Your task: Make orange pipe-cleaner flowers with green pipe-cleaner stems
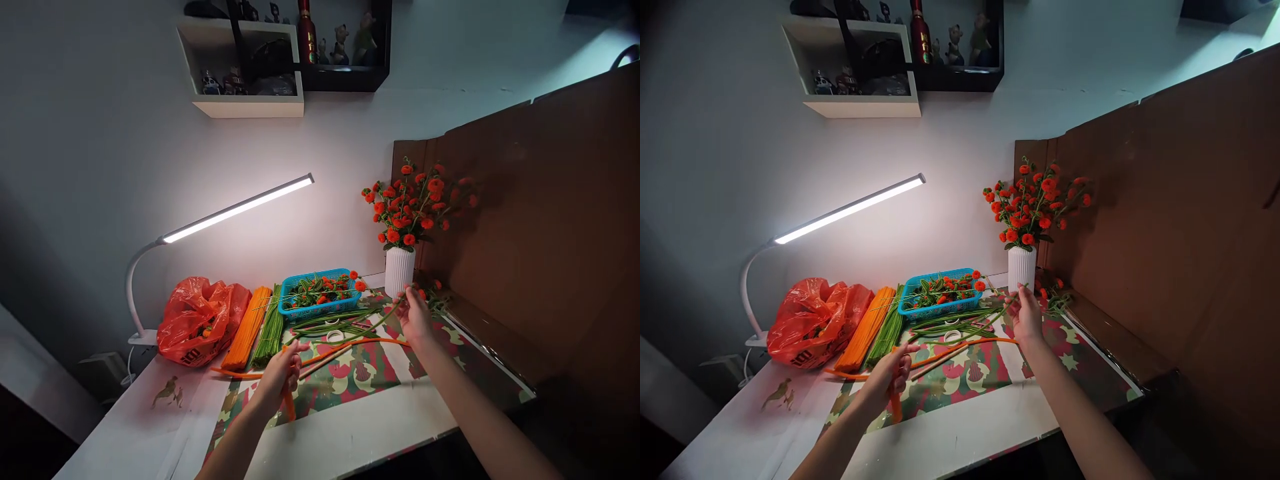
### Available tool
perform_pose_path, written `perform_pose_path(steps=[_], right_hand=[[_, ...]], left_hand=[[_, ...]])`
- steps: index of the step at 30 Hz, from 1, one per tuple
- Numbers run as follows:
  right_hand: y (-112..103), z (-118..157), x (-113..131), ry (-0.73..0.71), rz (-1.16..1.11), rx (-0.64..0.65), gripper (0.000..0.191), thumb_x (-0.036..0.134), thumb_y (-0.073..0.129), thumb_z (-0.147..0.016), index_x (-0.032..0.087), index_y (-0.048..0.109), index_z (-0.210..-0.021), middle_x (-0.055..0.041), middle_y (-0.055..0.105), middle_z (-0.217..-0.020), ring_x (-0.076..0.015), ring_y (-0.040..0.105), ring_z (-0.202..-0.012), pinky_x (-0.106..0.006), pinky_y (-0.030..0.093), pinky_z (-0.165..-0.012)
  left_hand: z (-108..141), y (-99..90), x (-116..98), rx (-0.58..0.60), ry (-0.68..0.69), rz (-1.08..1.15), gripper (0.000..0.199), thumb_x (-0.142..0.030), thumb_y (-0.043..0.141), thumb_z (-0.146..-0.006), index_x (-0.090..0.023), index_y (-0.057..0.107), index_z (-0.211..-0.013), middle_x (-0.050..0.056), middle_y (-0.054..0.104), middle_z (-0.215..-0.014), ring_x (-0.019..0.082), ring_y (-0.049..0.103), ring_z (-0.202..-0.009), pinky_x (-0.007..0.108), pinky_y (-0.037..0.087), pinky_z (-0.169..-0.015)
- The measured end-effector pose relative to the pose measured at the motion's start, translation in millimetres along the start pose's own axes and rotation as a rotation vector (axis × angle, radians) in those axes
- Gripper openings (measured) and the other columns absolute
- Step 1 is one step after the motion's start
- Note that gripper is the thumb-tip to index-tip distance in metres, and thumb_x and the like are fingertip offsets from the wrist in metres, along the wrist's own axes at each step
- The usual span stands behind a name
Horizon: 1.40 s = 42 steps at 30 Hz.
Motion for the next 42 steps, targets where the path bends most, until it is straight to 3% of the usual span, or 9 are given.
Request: perform_pose_path(steps=[4,10,14,17,22,26,32,37,42], right_hand=[[44,4,30,-0.11,0.265,0.343,0.032,0.046,0.067,-0.07,0.019,0.061,-0.087,0.0086,0.046,-0.055,-0.0045,0.037,-0.04,-0.017,0.031,-0.038],[107,66,6,-0.472,1.254,0.856,0.021,0.031,0.049,-0.088,0.02,0.067,-0.087,-0.001,0.064,-0.075,-0.0132,0.056,-0.067,-0.023,0.039,-0.059],[132,98,-18,-0.702,1.663,0.995,0.022,0.024,0.044,-0.092,0.02,0.065,-0.086,-0.0041,0.065,-0.082,-0.0155,0.058,-0.076,-0.024,0.036,-0.063],[147,94,0,-0.832,1.819,0.915,0.025,0.02,0.04,-0.093,0.018,0.063,-0.085,-0.0074,0.064,-0.081,-0.0187,0.055,-0.078,-0.026,0.034,-0.061],[155,84,31,-0.946,1.845,0.855,0.033,0.006,0.038,-0.087,0.017,0.062,-0.105,-0.0107,0.063,-0.09,-0.022,0.051,-0.087,-0.028,0.035,-0.067],[130,101,-27,-0.749,1.783,1.112,0.044,0.004,0.04,-0.084,0.025,0.059,-0.117,-0.0049,0.067,-0.096,-0.0198,0.055,-0.088,-0.025,0.037,-0.065],[95,115,-106,-0.527,1.585,0.983,0.026,0.025,0.041,-0.093,0.026,0.058,-0.113,-0.0038,0.069,-0.095,-0.0192,0.062,-0.086,-0.025,0.04,-0.068],[85,121,-117,-0.495,1.308,0.912,0.021,0.016,0.047,-0.086,0.021,0.061,-0.1,-0.0054,0.068,-0.097,-0.0193,0.062,-0.09,-0.028,0.044,-0.077],[73,115,-112,-0.491,1.102,0.804,0.024,0.007,0.049,-0.077,0.019,0.063,-0.093,-0.0054,0.068,-0.091,-0.0195,0.062,-0.087,-0.029,0.047,-0.078]], left_hand=[[-10,-15.2,-6,-0.16,0.05,0.548,0.035,-0.037,0.035,-0.091,-0.013,0.057,-0.078,0.0,0.053,-0.058,0.008,0.05,-0.046,0.019,0.042,-0.046],[-35,-5.7,-8,-0.233,0.114,0.825,0.05,-0.046,0.021,-0.093,-0.017,0.053,-0.07,0.003,0.056,-0.061,0.014,0.057,-0.054,0.029,0.049,-0.053],[-46,16.1,-14,-0.122,0.145,0.935,0.03,-0.028,0.041,-0.089,-0.016,0.047,-0.062,-0.005,0.04,-0.05,0.005,0.037,-0.036,0.016,0.033,-0.037],[-49,16.0,-9,-0.168,0.114,0.928,0.02,-0.006,0.039,-0.082,-0.015,0.052,-0.068,-0.003,0.047,-0.055,0.005,0.044,-0.041,0.015,0.04,-0.042],[-53,5.1,7,-0.209,0.073,0.88,0.027,-0.018,0.033,-0.089,-0.014,0.056,-0.076,0.005,0.06,-0.069,0.013,0.062,-0.062,0.027,0.054,-0.059],[-53,-0.3,17,-0.232,0.088,0.841,0.037,-0.036,0.028,-0.094,-0.017,0.055,-0.077,0.003,0.059,-0.065,0.013,0.059,-0.054,0.027,0.051,-0.053],[-51,5.5,17,-0.033,0.195,0.805,0.021,-0.024,0.043,-0.087,-0.017,0.051,-0.068,-0.007,0.032,-0.049,0.004,0.027,-0.033,0.015,0.025,-0.034],[-50,1.1,15,-0.147,0.189,0.887,0.02,-0.001,0.038,-0.075,-0.015,0.051,-0.068,-0.001,0.048,-0.063,0.007,0.047,-0.049,0.019,0.043,-0.05],[-46,-0.7,13,-0.225,0.177,0.878,0.022,-0.018,0.035,-0.091,-0.018,0.056,-0.085,0.004,0.058,-0.081,0.013,0.06,-0.07,0.027,0.05,-0.064]])
Point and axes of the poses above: each hand's wrist, its own z-axis away from the middle knuckle, its own y-axis out of the palm, x = y × z, the point moved 7 cm from there along -z, towards the middle knuckle
